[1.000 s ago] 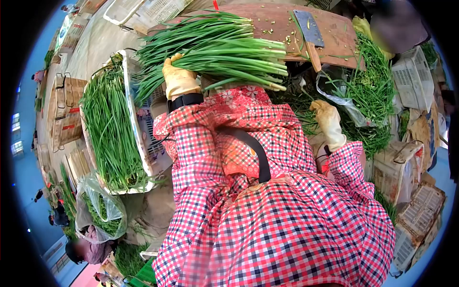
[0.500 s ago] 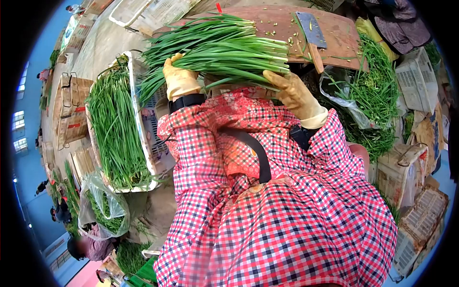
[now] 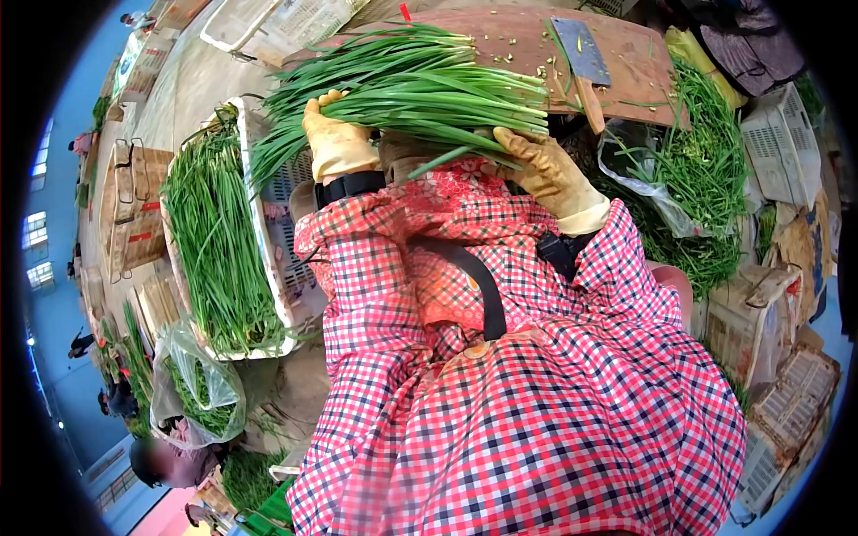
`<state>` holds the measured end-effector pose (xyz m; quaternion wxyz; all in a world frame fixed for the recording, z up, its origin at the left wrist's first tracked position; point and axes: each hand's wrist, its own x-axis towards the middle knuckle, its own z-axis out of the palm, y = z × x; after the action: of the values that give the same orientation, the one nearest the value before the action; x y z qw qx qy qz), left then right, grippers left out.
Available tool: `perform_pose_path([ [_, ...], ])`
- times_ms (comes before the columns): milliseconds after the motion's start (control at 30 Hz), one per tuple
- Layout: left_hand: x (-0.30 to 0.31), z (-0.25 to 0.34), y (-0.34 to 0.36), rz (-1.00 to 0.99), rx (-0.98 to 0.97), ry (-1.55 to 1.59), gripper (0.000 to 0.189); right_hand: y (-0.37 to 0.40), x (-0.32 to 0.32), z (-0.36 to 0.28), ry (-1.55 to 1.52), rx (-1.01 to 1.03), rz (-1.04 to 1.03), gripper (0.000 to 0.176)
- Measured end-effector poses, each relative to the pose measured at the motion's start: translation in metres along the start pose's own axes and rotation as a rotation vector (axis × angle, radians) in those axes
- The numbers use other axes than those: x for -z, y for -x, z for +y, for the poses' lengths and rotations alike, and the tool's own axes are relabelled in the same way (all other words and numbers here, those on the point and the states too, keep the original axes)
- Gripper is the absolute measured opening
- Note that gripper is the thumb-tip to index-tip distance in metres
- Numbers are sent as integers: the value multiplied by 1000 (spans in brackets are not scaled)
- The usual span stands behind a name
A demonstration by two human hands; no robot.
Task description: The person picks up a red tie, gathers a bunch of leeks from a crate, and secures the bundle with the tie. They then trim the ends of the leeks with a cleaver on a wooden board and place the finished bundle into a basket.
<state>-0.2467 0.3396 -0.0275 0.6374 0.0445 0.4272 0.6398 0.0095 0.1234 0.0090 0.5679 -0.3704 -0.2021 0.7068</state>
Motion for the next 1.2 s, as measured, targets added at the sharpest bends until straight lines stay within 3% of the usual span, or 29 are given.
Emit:
perform_pose_path([
  [200, 0, -8, 1, -3, -43, -94, 23, 11, 5, -4, 426, 220, -34, 24],
  [300, -4, -7, 17, -56, -81, -232, 22, 19, 1, -14, 124, 149, -35, 26],
  [367, -13, 2, 32, -75, -54, -292, 23, 27, 17, -25, 127, 204, -124, 32],
  [400, -4, 7, 10, -25, 23, -177, 27, 33, 26, -29, 108, 205, -129, 32],
  [500, -10, 19, 31, -17, -195, -428, 22, 60, 69, -49, 54, 90, -195, 33],
  [533, -10, 21, 34, -30, -205, -416, 20, 64, 89, -50, 129, 128, -218, 35],
  [567, -10, 24, 37, -40, -213, -404, 19, 67, 94, -55, 411, 46, -111, 40],
  [633, -8, 25, 40, -77, -227, -362, 21, 73, 75, -52, 554, 71, -1, 49],
  [700, -7, 25, 38, -139, -239, -271, 21, 61, 52, -52, 465, 18, -103, 53],
  [733, -18, 25, 43, -25, -196, -291, 23, 53, 43, -44, 344, 48, -149, 57],
  [767, -16, 20, 40, -64, -248, -263, 27, 45, 25, -41, 226, 3, -188, 59],
  [833, -18, 8, 43, -96, -349, -156, 36, 25, 1, -27, 227, -74, -129, 55],
  [900, -14, 6, 46, -295, -295, 21, 29, 14, -17, -6, 394, -17, -62, 48],
  [933, -12, 7, 52, -304, -326, -50, 22, 24, -36, -18, 507, -77, 43, 41],
  [967, -12, 8, 55, -313, -357, -119, 18, 23, -31, -14, 547, -76, -27, 36],
  [1033, -2, 11, 33, -575, -142, 113, 15, 42, -36, -10, 628, -20, -30, 33],
  [1067, -8, 10, 43, -594, -113, 142, 19, 43, -13, 15, 758, 183, -131, 31],
  [1100, -11, 10, 48, -698, 36, 275, 20, 43, 11, 40, 876, 401, -205, 30],
  [1167, -18, 9, 57, -843, 382, 507, 22, 65, 1, 21, 1617, 722, -133, 31],
  [1200, -19, 3, 59, -891, 452, 541, 22, 68, 2, 27, 1380, 699, -80, 28],
])
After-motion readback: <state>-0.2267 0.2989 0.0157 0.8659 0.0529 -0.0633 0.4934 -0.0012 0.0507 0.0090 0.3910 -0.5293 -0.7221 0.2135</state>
